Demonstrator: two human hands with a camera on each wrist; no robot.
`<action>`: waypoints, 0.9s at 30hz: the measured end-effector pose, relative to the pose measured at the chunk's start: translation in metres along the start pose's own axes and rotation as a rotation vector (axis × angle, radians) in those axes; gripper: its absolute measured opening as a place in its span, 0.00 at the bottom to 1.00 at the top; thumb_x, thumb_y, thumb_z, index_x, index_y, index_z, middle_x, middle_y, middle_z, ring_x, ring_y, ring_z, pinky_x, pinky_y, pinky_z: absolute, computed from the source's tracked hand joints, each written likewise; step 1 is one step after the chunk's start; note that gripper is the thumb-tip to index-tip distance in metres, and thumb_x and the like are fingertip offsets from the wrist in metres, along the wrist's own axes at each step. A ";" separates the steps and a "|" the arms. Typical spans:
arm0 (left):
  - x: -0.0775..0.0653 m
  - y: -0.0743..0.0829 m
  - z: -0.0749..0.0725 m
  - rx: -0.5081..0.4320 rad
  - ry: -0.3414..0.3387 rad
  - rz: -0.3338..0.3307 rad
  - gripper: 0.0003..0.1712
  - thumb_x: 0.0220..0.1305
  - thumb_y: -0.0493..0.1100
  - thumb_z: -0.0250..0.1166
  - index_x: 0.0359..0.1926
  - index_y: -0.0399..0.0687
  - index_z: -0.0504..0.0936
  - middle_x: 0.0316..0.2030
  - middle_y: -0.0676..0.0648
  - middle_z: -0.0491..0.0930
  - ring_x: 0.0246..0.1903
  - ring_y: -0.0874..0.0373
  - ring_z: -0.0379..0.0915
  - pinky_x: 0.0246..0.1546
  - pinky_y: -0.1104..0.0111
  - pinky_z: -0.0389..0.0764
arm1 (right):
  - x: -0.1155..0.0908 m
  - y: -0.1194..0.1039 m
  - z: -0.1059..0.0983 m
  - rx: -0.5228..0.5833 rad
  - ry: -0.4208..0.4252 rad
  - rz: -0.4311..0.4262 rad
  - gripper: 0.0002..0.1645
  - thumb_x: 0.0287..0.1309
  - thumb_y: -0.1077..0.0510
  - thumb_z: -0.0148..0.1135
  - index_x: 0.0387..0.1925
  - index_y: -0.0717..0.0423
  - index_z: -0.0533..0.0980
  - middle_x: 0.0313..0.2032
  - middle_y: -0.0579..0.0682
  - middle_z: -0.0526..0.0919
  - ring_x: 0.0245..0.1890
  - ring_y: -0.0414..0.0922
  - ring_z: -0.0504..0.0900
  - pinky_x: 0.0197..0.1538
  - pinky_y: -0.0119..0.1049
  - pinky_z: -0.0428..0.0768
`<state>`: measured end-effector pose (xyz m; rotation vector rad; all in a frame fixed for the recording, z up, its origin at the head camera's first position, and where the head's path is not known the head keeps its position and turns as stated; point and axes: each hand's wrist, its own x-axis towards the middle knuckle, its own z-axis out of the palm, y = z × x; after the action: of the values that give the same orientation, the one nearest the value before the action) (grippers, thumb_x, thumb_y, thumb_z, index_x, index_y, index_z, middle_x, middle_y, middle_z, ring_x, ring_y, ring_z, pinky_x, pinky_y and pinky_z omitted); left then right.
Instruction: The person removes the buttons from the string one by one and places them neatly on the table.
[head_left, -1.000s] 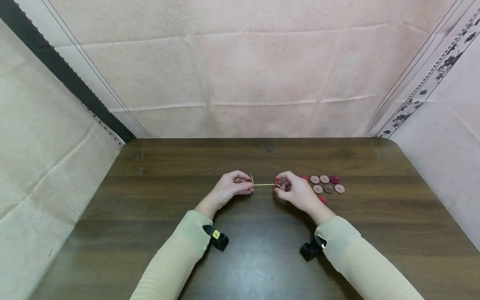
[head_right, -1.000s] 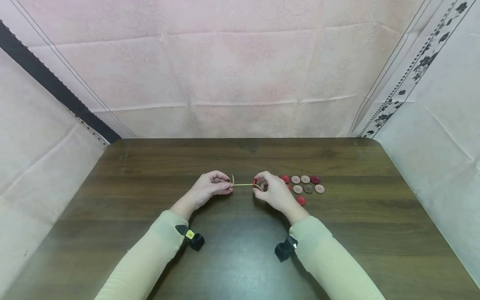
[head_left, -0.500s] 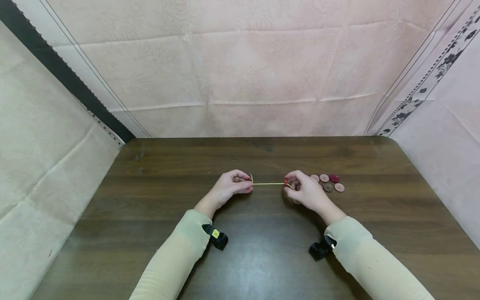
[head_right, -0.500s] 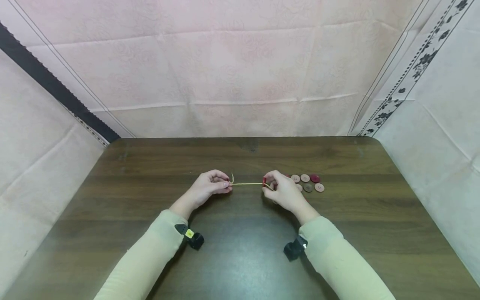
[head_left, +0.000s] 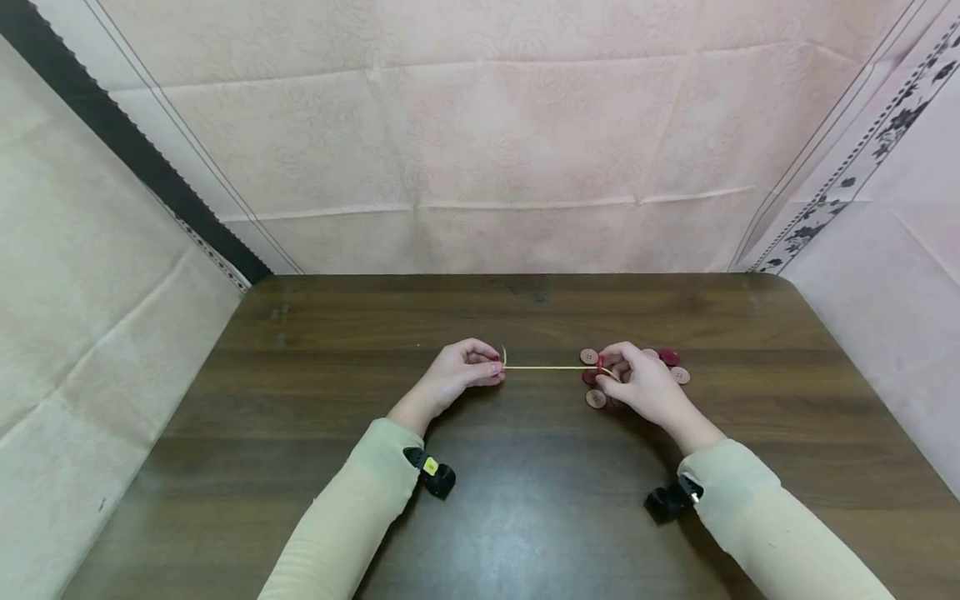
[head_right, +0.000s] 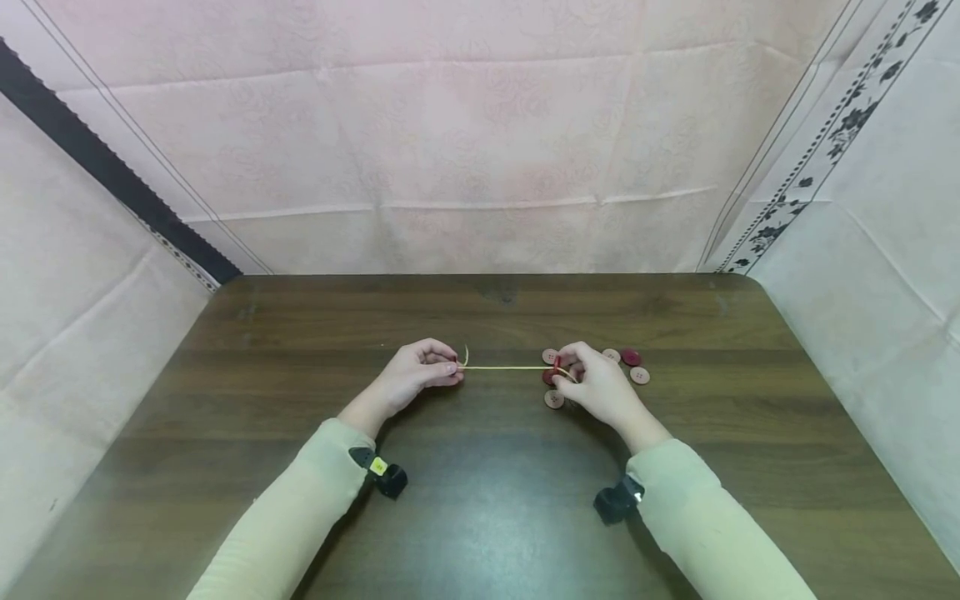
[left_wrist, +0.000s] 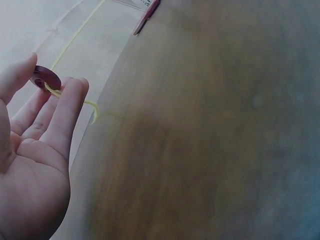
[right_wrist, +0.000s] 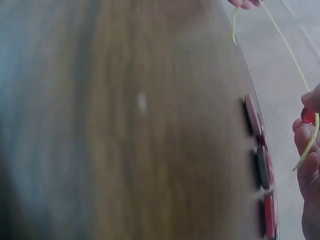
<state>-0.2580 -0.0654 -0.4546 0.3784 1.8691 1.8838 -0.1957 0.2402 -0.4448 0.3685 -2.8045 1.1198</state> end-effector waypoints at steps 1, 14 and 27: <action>0.000 0.000 0.000 -0.003 0.001 0.000 0.16 0.62 0.31 0.61 0.49 0.27 0.71 0.40 0.36 0.79 0.39 0.51 0.80 0.43 0.62 0.78 | -0.001 0.001 -0.001 -0.006 0.006 0.000 0.16 0.54 0.63 0.65 0.45 0.59 0.73 0.31 0.50 0.80 0.32 0.44 0.76 0.35 0.34 0.74; -0.001 0.000 0.003 -0.014 0.002 0.011 0.15 0.62 0.30 0.60 0.48 0.26 0.70 0.39 0.37 0.79 0.38 0.52 0.80 0.43 0.62 0.79 | -0.016 0.019 -0.018 -0.043 0.057 0.037 0.20 0.54 0.61 0.65 0.48 0.60 0.72 0.39 0.53 0.81 0.32 0.44 0.77 0.34 0.34 0.75; -0.002 0.003 0.003 -0.017 -0.009 -0.003 0.17 0.62 0.30 0.60 0.50 0.24 0.69 0.39 0.39 0.79 0.39 0.51 0.80 0.45 0.60 0.77 | -0.025 0.029 -0.030 -0.058 0.081 0.061 0.20 0.55 0.58 0.65 0.48 0.58 0.72 0.34 0.50 0.79 0.31 0.42 0.74 0.32 0.31 0.72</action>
<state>-0.2549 -0.0640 -0.4509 0.3777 1.8459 1.8922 -0.1789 0.2856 -0.4469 0.2282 -2.7873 1.0371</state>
